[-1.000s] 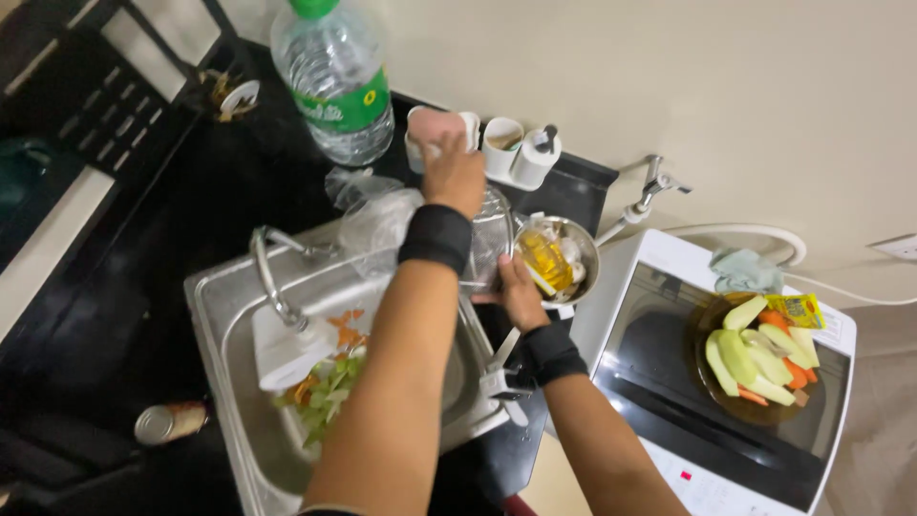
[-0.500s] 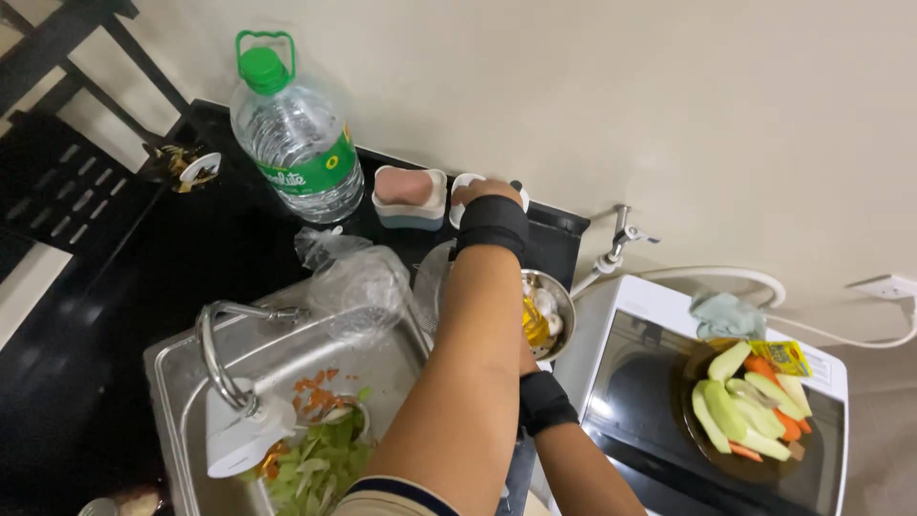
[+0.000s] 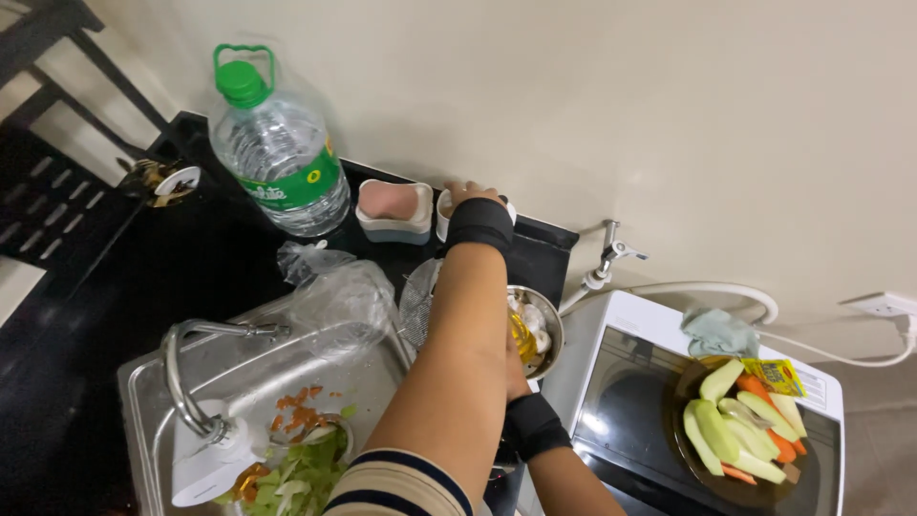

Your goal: The person places a plastic bag into the refrigerator and closes the door. They then wipe the refrigerator door with a blue cloth. The person moves a plate of sliced vegetables to the microwave, then returns to the sink to wash a metal strainer under running water using a toothbrush.

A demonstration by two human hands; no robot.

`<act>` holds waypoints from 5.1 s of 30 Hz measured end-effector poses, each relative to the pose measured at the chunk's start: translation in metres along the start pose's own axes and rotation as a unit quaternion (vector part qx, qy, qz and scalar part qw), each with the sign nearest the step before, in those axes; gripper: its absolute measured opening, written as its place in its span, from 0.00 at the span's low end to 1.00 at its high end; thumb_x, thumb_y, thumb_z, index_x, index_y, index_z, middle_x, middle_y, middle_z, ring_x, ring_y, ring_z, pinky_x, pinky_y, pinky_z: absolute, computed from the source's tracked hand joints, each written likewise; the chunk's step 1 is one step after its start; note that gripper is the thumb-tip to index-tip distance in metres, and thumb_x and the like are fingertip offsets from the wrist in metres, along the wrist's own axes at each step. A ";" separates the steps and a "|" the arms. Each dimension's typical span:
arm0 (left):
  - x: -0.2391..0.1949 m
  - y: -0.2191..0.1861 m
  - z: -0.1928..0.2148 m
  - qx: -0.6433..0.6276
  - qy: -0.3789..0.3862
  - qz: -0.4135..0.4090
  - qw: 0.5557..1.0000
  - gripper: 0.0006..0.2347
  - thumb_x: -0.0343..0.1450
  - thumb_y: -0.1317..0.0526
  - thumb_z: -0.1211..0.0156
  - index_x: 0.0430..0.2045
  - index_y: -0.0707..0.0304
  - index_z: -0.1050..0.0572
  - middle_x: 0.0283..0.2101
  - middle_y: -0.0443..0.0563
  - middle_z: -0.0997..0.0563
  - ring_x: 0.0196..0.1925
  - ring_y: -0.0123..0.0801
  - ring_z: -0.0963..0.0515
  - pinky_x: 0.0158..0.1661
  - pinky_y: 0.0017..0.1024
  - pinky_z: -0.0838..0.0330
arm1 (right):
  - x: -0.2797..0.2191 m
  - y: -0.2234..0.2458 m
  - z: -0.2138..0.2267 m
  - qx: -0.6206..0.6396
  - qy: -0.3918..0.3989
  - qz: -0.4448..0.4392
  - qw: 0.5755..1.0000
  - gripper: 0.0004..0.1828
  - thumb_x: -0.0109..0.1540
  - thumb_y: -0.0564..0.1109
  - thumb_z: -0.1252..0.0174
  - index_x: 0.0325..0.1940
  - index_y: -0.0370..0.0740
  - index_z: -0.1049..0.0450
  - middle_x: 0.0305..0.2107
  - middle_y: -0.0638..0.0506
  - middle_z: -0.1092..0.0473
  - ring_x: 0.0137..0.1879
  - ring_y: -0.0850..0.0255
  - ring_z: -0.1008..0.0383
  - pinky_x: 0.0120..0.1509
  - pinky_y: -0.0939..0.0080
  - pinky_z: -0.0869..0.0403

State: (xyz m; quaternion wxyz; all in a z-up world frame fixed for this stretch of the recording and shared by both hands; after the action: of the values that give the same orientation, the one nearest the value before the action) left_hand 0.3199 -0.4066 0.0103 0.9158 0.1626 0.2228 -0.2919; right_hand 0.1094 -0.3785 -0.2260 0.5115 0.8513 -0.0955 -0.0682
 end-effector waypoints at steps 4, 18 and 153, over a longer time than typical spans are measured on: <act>0.026 -0.005 -0.014 -0.002 0.017 0.001 1.000 0.29 0.69 0.59 0.34 0.68 0.39 0.36 0.73 0.44 0.38 0.77 0.43 0.45 0.69 0.65 0.55 | -0.008 0.028 -0.020 -0.028 0.005 0.015 0.999 0.43 0.63 0.36 0.40 0.79 0.42 0.53 0.70 0.45 0.41 0.71 0.56 0.36 0.72 0.53 0.31; 0.076 0.020 0.001 -0.140 -0.148 0.015 0.979 0.12 0.75 0.59 0.44 0.52 0.50 0.20 0.61 0.52 0.23 0.64 0.48 0.25 0.62 0.57 0.36 | -0.008 0.051 -0.042 0.064 -0.097 -0.102 0.988 0.26 0.71 0.48 0.55 0.74 0.42 0.41 0.60 0.48 0.30 0.62 0.59 0.27 0.62 0.61 0.26; -0.421 0.223 -0.401 -0.397 -0.349 0.083 0.845 0.20 0.70 0.71 0.47 0.53 0.47 0.19 0.35 0.56 0.21 0.40 0.51 0.21 0.44 0.49 0.29 | -0.116 -0.117 -0.231 -0.237 0.010 -0.368 0.899 0.17 0.70 0.60 0.56 0.43 0.44 0.36 0.25 0.52 0.35 0.26 0.60 0.32 0.21 0.56 0.29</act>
State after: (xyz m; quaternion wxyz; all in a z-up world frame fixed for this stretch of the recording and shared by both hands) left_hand 0.0219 0.1328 -0.0806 0.9404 -0.3090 -0.0288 -0.1388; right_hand 0.0570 -0.1001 -0.2197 0.6375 0.6798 0.2489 -0.2635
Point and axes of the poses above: each hand's wrist, its own x-axis towards the middle knuckle, its own z-axis out of the back of the hand, y = z × x, the point moved 10 cm from there along x, towards the middle knuckle
